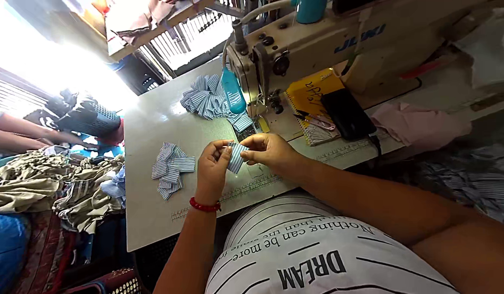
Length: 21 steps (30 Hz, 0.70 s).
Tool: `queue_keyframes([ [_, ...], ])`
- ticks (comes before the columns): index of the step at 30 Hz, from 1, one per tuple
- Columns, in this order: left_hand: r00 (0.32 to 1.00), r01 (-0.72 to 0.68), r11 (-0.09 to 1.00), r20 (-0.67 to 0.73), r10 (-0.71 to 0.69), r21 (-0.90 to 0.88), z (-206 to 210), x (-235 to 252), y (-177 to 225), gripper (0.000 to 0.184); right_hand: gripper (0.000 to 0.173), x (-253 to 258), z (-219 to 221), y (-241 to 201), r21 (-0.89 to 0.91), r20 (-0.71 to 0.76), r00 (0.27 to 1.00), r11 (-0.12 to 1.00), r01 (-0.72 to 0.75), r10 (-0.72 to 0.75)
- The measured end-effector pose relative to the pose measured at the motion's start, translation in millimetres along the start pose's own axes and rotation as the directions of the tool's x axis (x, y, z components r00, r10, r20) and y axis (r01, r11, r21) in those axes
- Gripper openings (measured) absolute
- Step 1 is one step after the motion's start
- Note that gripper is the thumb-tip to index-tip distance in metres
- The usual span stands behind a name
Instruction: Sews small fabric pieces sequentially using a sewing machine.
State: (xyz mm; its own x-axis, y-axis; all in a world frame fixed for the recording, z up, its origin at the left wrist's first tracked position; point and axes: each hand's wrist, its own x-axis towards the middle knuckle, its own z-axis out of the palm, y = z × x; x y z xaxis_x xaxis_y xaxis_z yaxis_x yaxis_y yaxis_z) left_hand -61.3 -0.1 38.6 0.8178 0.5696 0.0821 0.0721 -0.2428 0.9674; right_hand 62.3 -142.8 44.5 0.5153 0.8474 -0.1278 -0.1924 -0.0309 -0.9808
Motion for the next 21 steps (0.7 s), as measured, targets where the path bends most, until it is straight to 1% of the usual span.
queue_keyframes([
  [1, 0.998, -0.027, 0.997, -0.056, 0.031, 0.075, 7, -2, -2, 0.026, 0.015, -1, 1, 1, -0.027, -0.046, 0.999, 1.000, 0.000, -0.001],
  [3, 0.981, -0.103, 0.952, -0.130, 0.145, 0.289, 14, -7, -6, 0.041, 0.013, -3, -2, 7, -0.071, -0.108, 0.994, 0.997, 0.012, -0.020],
  [4, 0.969, -0.147, 0.926, -0.139, 0.205, 0.347, 17, -11, -7, 0.044, 0.013, -3, -3, 10, -0.083, -0.129, 0.991, 0.996, 0.023, -0.034],
  [5, 0.964, -0.170, 0.917, -0.132, 0.231, 0.360, 20, -14, -9, 0.044, 0.014, -3, -4, 13, -0.086, -0.145, 0.988, 0.996, 0.035, -0.047],
  [7, 0.976, -0.158, 0.936, -0.094, 0.196, 0.314, 26, -20, -13, 0.035, 0.013, -4, -4, 17, -0.089, -0.172, 0.982, 0.994, 0.060, -0.075],
  [9, 0.992, -0.081, 0.971, -0.073, 0.100, 0.225, 29, -22, -16, 0.023, 0.011, -4, -4, 20, -0.086, -0.183, 0.979, 0.993, 0.079, -0.094],
  [11, 0.997, 0.007, 0.994, -0.077, 0.001, 0.106, 30, -22, -17, 0.015, 0.010, -4, -4, 21, -0.093, -0.186, 0.977, 0.992, 0.084, -0.100],
  [14, 0.994, 0.069, 0.998, -0.082, -0.069, -0.010, 32, -22, -17, 0.007, 0.012, -5, -5, 23, -0.126, -0.190, 0.975, 0.988, 0.091, -0.114],
  [16, 0.996, 0.058, 0.996, -0.070, -0.062, -0.065, 32, -22, -17, 0.005, 0.016, -5, -7, 23, -0.167, -0.196, 0.970, 0.980, 0.111, -0.144],
  [18, 0.999, 0.009, 0.998, -0.041, -0.012, -0.061, 33, -22, -19, 0.005, 0.023, -6, -8, 24, -0.211, -0.203, 0.962, 0.968, 0.137, -0.181],
  [19, 0.999, -0.021, 1.000, -0.038, 0.020, -0.015, 34, -21, -19, 0.006, 0.026, -6, -9, 25, -0.239, -0.203, 0.959, 0.960, 0.147, -0.197],
  [21, 0.995, -0.087, 0.987, -0.044, 0.094, 0.135, 36, -20, -20, 0.009, 0.027, -6, -10, 25, -0.293, -0.199, 0.953, 0.942, 0.163, -0.227],
])
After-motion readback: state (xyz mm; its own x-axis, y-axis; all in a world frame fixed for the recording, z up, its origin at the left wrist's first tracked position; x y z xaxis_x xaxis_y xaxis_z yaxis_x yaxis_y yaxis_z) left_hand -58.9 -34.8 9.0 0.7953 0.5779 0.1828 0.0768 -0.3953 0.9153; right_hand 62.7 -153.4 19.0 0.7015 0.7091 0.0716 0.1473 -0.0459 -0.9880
